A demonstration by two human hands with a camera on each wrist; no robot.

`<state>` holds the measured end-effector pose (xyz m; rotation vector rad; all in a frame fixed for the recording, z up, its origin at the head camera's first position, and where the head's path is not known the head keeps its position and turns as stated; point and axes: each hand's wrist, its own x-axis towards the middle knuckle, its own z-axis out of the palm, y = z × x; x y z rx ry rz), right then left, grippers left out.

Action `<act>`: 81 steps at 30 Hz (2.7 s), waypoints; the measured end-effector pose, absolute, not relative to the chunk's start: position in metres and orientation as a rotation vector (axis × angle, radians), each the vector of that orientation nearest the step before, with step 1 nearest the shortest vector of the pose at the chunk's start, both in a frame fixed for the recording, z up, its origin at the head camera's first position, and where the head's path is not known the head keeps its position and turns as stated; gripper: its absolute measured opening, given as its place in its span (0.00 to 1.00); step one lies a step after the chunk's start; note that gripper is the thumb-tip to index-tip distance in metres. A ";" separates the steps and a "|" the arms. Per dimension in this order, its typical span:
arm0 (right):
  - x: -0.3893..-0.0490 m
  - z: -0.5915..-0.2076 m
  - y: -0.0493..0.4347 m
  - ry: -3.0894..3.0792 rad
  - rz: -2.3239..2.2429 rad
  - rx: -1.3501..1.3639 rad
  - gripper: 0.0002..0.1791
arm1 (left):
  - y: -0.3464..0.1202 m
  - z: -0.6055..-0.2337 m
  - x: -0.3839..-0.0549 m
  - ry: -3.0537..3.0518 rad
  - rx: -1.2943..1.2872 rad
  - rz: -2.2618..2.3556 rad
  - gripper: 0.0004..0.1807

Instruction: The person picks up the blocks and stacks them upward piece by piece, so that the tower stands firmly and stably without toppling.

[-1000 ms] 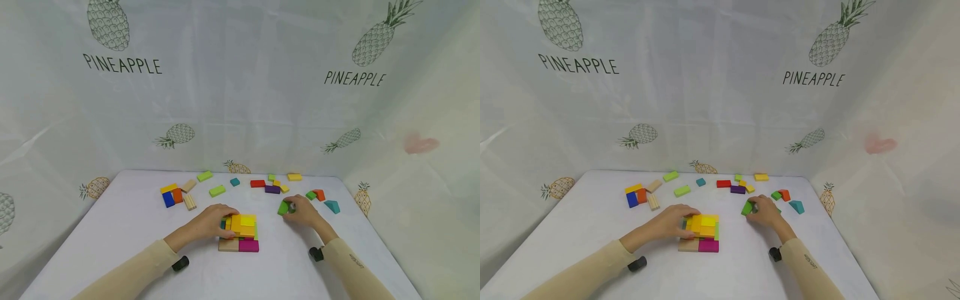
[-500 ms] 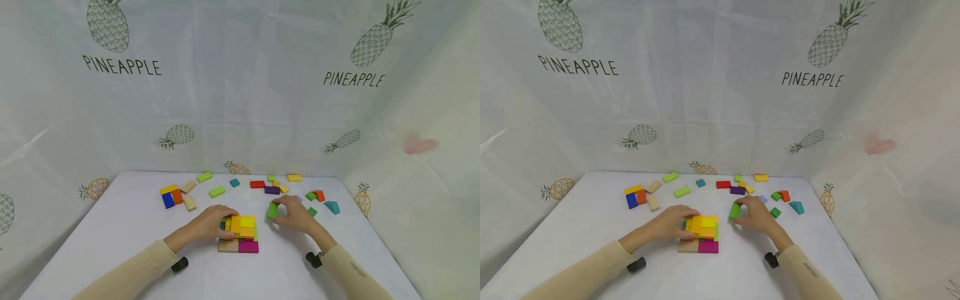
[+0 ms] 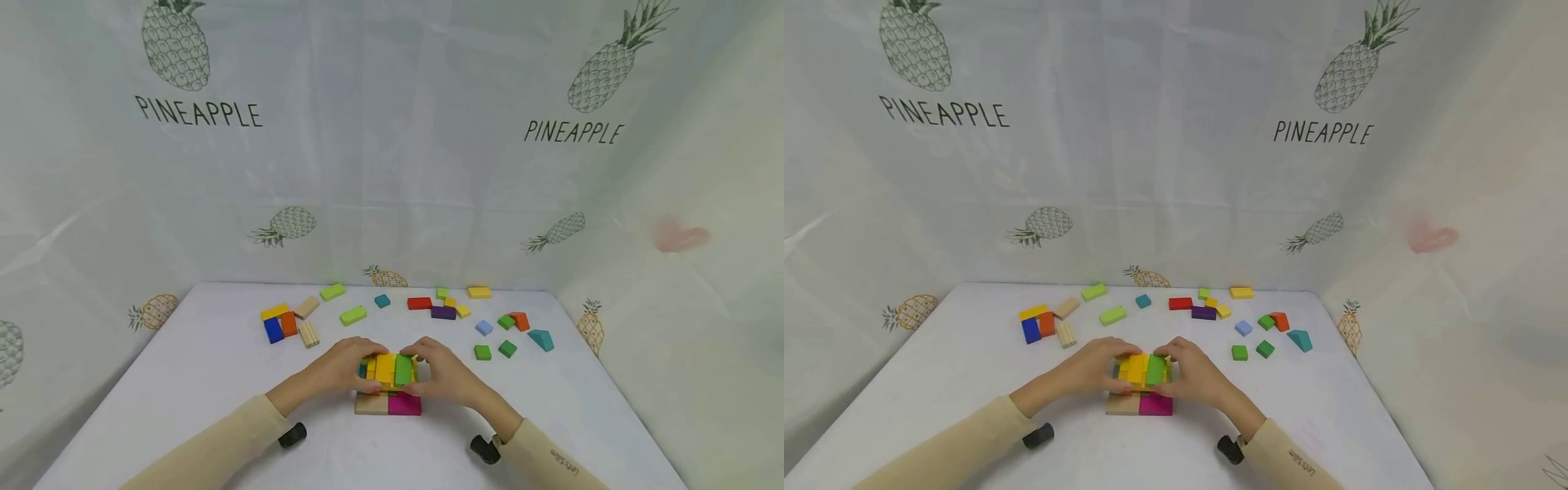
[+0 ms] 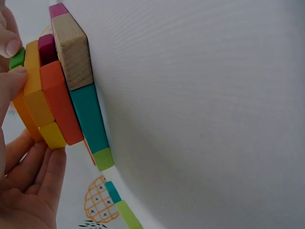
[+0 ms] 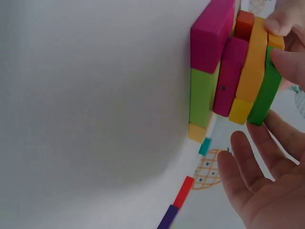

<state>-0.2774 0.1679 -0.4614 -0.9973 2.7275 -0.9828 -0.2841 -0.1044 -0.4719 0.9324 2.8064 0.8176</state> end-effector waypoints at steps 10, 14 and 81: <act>-0.277 -0.465 0.160 2.716 -0.973 -0.958 0.31 | -0.105 -0.472 -0.283 2.811 0.938 0.824 0.35; -0.276 -0.466 0.160 2.710 -0.984 -0.954 0.31 | -0.106 -0.473 -0.283 2.813 0.951 0.820 0.35; -0.280 -0.472 0.156 2.744 -1.007 -0.884 0.33 | -0.243 -0.471 -0.340 2.922 0.907 0.751 0.24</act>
